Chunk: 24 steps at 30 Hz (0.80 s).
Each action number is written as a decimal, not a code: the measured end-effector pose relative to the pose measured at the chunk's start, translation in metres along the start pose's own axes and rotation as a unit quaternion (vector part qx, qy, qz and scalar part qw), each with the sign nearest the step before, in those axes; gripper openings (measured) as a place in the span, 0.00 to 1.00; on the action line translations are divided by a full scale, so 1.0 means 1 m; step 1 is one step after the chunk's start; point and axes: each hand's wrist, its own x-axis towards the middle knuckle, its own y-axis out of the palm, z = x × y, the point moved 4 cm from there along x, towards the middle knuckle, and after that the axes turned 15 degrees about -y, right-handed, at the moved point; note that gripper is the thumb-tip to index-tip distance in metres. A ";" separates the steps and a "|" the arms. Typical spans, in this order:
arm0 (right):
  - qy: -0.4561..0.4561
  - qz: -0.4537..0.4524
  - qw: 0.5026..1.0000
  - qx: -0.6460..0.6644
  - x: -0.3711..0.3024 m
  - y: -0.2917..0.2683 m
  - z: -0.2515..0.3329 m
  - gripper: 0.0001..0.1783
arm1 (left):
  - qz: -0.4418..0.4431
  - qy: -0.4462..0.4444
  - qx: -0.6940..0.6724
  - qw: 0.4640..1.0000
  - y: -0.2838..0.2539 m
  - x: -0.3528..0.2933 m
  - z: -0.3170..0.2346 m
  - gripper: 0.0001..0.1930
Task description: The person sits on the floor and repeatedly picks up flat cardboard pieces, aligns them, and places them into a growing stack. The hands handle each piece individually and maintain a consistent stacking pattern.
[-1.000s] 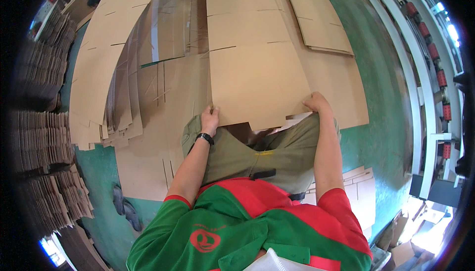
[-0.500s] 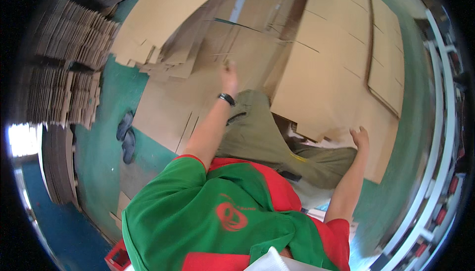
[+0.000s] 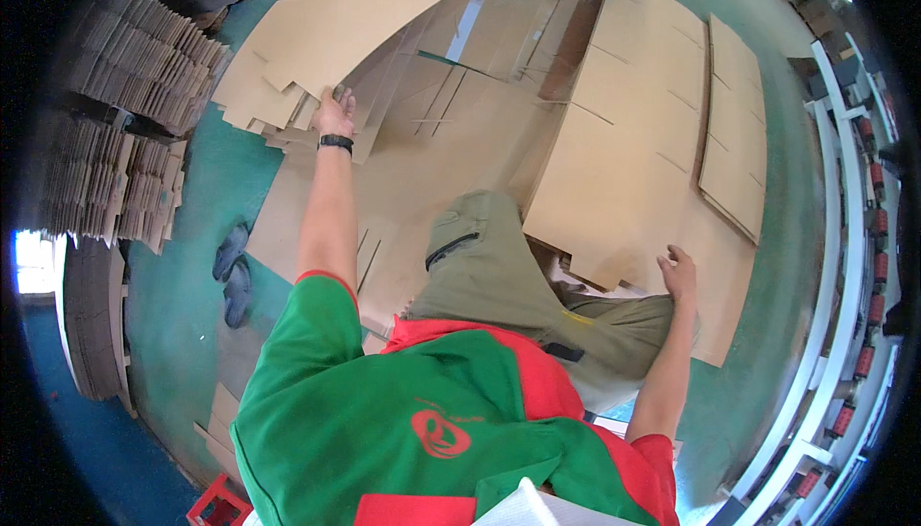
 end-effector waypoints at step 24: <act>0.047 -0.025 0.805 0.591 0.054 0.028 0.135 0.19 | 0.273 0.008 0.580 0.767 0.023 -0.306 0.187 0.15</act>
